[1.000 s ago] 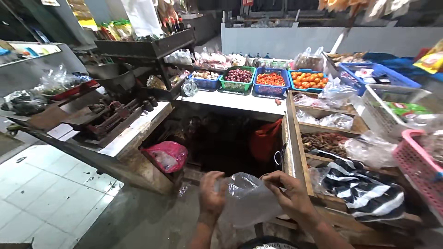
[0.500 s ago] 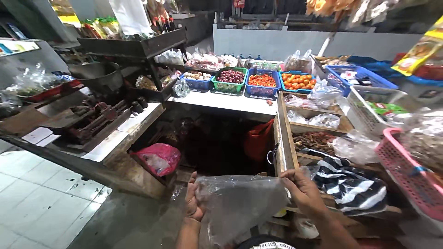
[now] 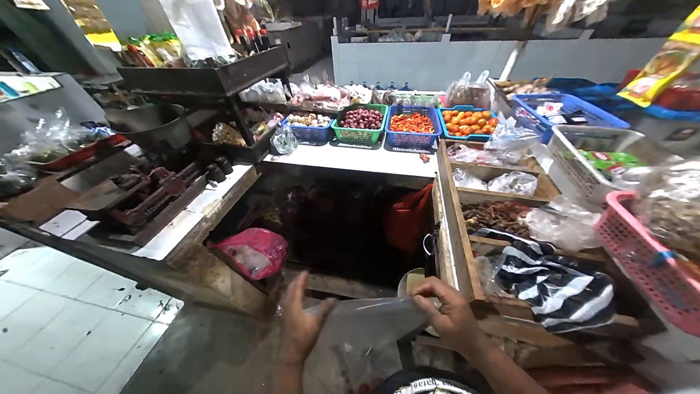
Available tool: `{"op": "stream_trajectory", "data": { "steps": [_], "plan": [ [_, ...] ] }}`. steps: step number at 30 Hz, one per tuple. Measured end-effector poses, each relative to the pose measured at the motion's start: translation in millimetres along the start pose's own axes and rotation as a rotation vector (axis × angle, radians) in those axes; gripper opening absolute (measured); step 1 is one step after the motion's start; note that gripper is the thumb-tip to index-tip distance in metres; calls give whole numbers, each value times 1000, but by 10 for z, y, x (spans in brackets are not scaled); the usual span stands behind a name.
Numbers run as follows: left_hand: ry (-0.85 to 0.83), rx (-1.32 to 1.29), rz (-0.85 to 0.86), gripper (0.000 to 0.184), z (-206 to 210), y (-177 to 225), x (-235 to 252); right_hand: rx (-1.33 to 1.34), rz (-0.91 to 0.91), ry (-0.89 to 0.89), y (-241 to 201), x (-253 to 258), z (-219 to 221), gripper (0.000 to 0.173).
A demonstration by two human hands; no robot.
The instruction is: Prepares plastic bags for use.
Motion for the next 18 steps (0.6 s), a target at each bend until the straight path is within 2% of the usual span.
{"op": "stream_trajectory", "data": {
  "steps": [1,2,4,5,8,9,12,14,18],
  "plan": [
    [-100,-33,126,92,208,290,-10,3,-27,-41,-52,25,121,11],
    [-190,-97,249,81,440,537,-32,6,-42,-83,-101,48,220,11],
    [-345,-223,438,33,850,876,-61,-11,-52,-139,-168,81,319,14],
    [-410,-254,485,18,985,987,-68,-33,-39,-159,-183,76,320,19],
    [-566,-348,509,14,1180,1174,-36,-160,109,-239,-134,-50,153,52],
    [-606,-375,506,14,1207,1223,-16,-222,147,-260,-106,-127,60,53],
    [-695,-471,519,14,1273,1392,75,-427,254,-301,-47,-438,-242,31],
    [-747,-559,544,14,1352,1561,156,-452,400,-308,-49,-670,-502,27],
    [-797,-794,552,17,1646,1927,269,-346,607,-115,-213,-1234,-1200,24]
  ]
}}
Point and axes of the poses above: each hand's wrist, its own x-axis towards the middle knuckle, its own z-axis out of the palm, y = z × x, the point moved 8 cm from there along x, towards the middle knuckle, and after that the axes turned 11 degrees about -y, right-handed, at the moved point
